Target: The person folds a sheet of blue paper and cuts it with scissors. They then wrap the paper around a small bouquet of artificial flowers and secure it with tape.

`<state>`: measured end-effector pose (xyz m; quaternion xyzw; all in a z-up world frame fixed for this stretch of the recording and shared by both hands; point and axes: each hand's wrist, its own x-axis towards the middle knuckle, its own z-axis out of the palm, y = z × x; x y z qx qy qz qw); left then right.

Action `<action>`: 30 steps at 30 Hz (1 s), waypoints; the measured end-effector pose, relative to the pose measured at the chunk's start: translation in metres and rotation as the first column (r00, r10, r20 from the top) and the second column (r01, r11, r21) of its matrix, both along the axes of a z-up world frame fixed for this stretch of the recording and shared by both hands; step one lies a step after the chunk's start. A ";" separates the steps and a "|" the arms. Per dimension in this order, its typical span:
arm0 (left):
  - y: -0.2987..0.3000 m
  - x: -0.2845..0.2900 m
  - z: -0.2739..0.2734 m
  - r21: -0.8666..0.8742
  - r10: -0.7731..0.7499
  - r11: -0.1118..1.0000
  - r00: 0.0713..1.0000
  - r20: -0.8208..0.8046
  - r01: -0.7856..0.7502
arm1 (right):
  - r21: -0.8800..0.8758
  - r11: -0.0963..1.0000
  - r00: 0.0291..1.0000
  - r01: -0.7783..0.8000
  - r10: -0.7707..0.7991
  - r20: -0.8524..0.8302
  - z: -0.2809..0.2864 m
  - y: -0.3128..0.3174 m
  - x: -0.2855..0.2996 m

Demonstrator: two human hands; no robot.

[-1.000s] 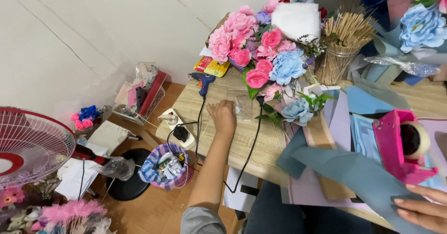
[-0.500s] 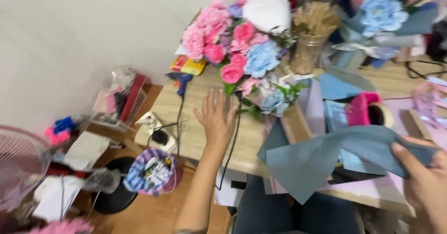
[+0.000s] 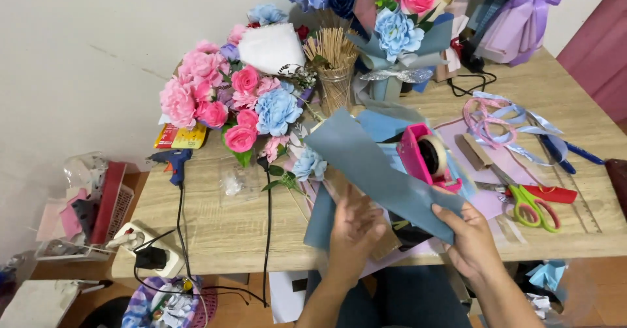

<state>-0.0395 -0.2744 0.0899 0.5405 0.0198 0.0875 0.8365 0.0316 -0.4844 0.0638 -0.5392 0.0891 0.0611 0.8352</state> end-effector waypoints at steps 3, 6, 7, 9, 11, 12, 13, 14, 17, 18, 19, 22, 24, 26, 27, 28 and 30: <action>-0.014 0.007 0.005 -0.022 0.045 0.999 0.993 -0.113 -0.047 | 0.055 0.997 0.999 0.050 -0.048 -0.023 -0.002 0.007 -0.012; -0.021 0.011 0.000 -0.037 0.125 0.991 0.981 -0.146 -0.132 | -0.003 0.996 0.995 0.094 -0.094 0.032 0.001 0.012 -0.023; -0.021 0.012 -0.004 -0.036 0.125 0.991 0.981 -0.148 -0.132 | -0.003 0.996 0.995 0.094 -0.094 0.031 -0.001 0.012 -0.025; -0.023 0.013 -0.013 -0.169 0.163 0.966 0.969 -0.187 -0.196 | -0.082 0.980 0.970 0.183 -0.167 0.178 -0.006 0.013 -0.029; -0.018 0.010 -0.004 -0.127 0.134 0.979 0.969 -0.207 -0.163 | -0.161 0.964 0.940 0.210 -0.154 0.303 -0.010 0.012 -0.032; -0.016 0.008 0.000 -0.086 0.104 0.988 0.969 -0.225 -0.126 | -0.234 0.941 0.896 0.247 -0.129 0.425 -0.012 0.011 -0.034; -0.015 0.007 0.000 -0.086 0.106 0.988 0.967 -0.230 -0.129 | -0.236 0.941 0.898 0.243 -0.127 0.420 -0.008 0.013 -0.038; -0.014 0.006 -0.001 -0.082 0.108 0.988 0.970 -0.218 -0.129 | -0.292 0.917 0.868 0.272 -0.103 0.485 -0.004 0.014 -0.041; -0.011 0.005 -0.003 -0.072 0.105 0.990 0.974 -0.199 -0.122 | -0.369 0.875 0.796 0.314 -0.030 0.605 -0.005 0.012 -0.044; -0.010 0.004 -0.004 -0.067 0.098 0.991 0.977 -0.191 -0.113 | -0.393 0.859 0.751 0.327 0.015 0.660 -0.007 0.011 -0.045; -0.009 0.003 -0.003 -0.067 0.098 0.991 0.976 -0.194 -0.113 | -0.394 0.859 0.753 0.326 0.015 0.657 -0.007 0.009 -0.045; -0.006 0.002 -0.004 -0.002 0.111 0.993 0.961 -0.253 -0.116 | -0.415 0.854 0.667 0.313 0.113 0.736 -0.008 0.003 -0.043; -0.004 0.001 -0.007 -0.019 0.088 0.995 0.962 -0.258 -0.096 | -0.437 0.833 0.600 0.340 0.165 0.783 -0.009 0.000 -0.041; -0.003 0.002 -0.014 -0.052 0.076 0.994 0.961 -0.266 -0.093 | -0.421 0.859 0.628 0.290 0.162 0.762 -0.018 -0.007 -0.039; -0.002 0.002 -0.017 -0.086 0.063 0.992 0.960 -0.273 -0.090 | -0.403 0.884 0.653 0.239 0.160 0.740 -0.022 -0.010 -0.038; -0.002 0.002 -0.017 -0.086 0.064 0.992 0.960 -0.273 -0.091 | -0.403 0.884 0.653 0.238 0.161 0.740 -0.025 -0.011 -0.039; -0.001 0.002 -0.017 -0.071 0.053 0.994 0.950 -0.309 -0.078 | -0.466 0.843 0.799 0.268 0.076 0.597 -0.029 -0.014 -0.041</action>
